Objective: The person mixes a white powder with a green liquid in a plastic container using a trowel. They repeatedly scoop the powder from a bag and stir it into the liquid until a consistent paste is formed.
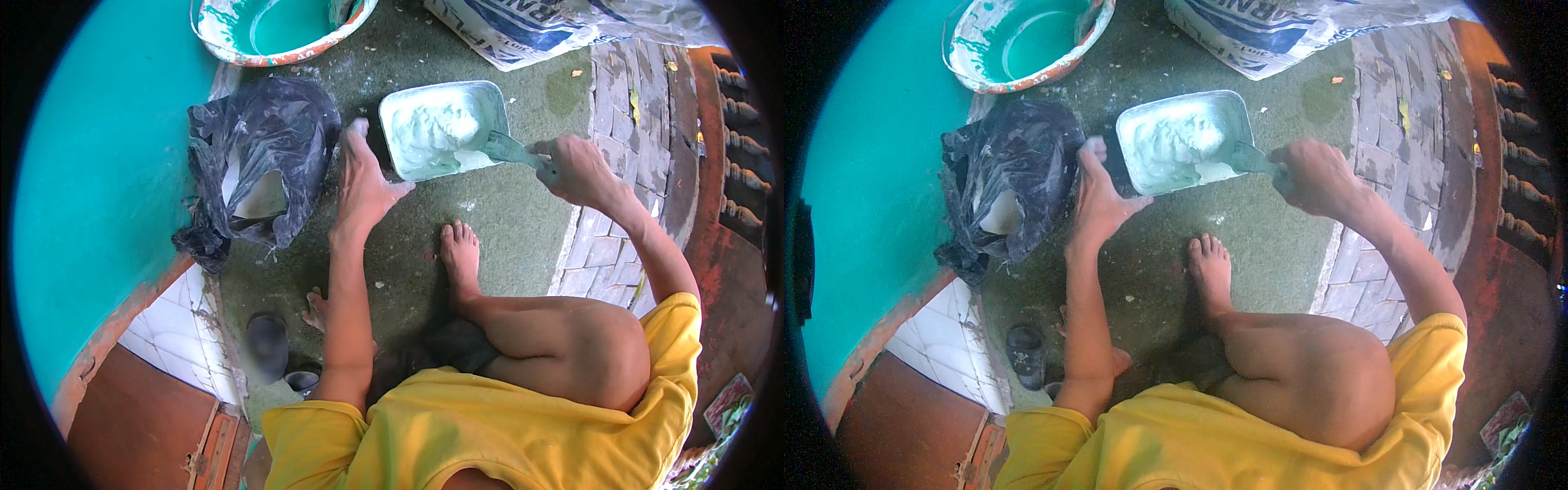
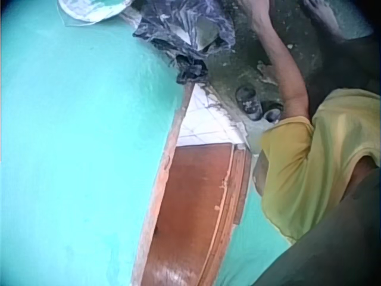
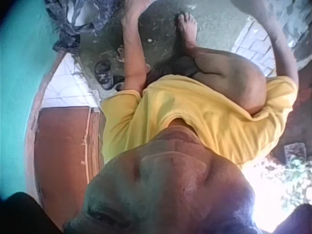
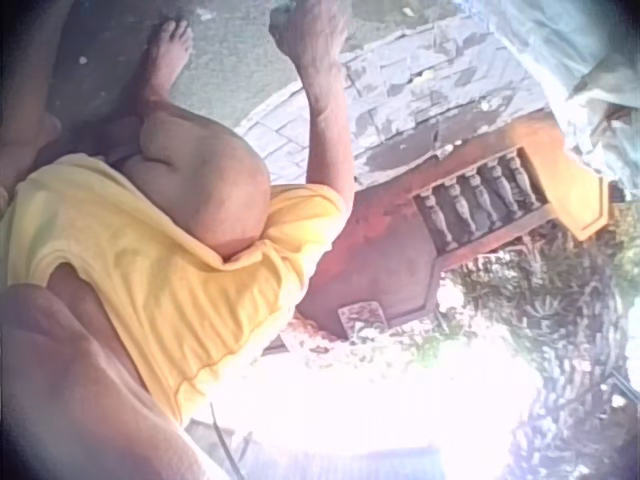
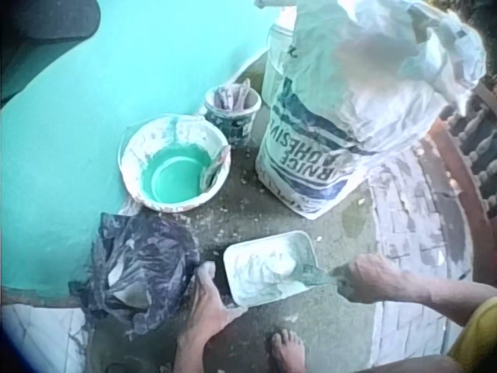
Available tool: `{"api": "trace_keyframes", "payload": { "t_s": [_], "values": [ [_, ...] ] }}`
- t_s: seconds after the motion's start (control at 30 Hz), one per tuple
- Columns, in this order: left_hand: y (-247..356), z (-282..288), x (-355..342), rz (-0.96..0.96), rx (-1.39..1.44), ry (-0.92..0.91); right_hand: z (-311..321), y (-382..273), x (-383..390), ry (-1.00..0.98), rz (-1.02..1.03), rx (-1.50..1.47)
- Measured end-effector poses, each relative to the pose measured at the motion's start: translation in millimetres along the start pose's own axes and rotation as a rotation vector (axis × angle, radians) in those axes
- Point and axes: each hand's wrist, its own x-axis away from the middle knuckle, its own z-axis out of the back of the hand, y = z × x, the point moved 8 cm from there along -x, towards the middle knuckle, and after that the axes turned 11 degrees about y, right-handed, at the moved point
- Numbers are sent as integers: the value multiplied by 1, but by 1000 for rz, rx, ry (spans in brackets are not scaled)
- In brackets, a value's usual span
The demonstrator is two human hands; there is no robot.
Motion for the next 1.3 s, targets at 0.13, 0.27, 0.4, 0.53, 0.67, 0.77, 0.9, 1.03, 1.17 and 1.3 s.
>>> {"api": "trace_keyframes", "payload": {
  "t_s": [0.13, 0.27, 0.4, 0.53, 0.67, 0.77, 0.9, 1.03, 1.17, 1.3],
  "values": [
    [-8, -14, -18, -75, 21, -116, -15, 5, 9, 6, 16, -150],
    [-16, -24, -32, -160, 70, -118, -18, -14, 6, -10, 47, -213],
    [-20, -37, -37, -256, 85, -120, -32, -25, 5, -42, 48, -212],
    [-30, -46, -37, -302, 79, -108, -35, -42, 7, 0, 60, -249],
    [-27, -45, -37, -415, -12, -53, -40, -49, 4, -16, 38, -299],
    [-27, -45, -31, -382, -26, -57, -38, -54, 3, 70, 91, -434],
    [-22, -52, -10, -366, 23, 33, -30, -60, 4, 125, 45, -490],
    [-16, -57, 11, -305, 53, 119, -30, -43, 2, 245, 43, -393],
    [-15, -58, 16, -305, 30, 131, -30, -23, -4, 297, 42, -248],
    [-17, -57, 16, -297, 6, 151, -13, -13, 2, 333, -11, -144]
  ]
}}
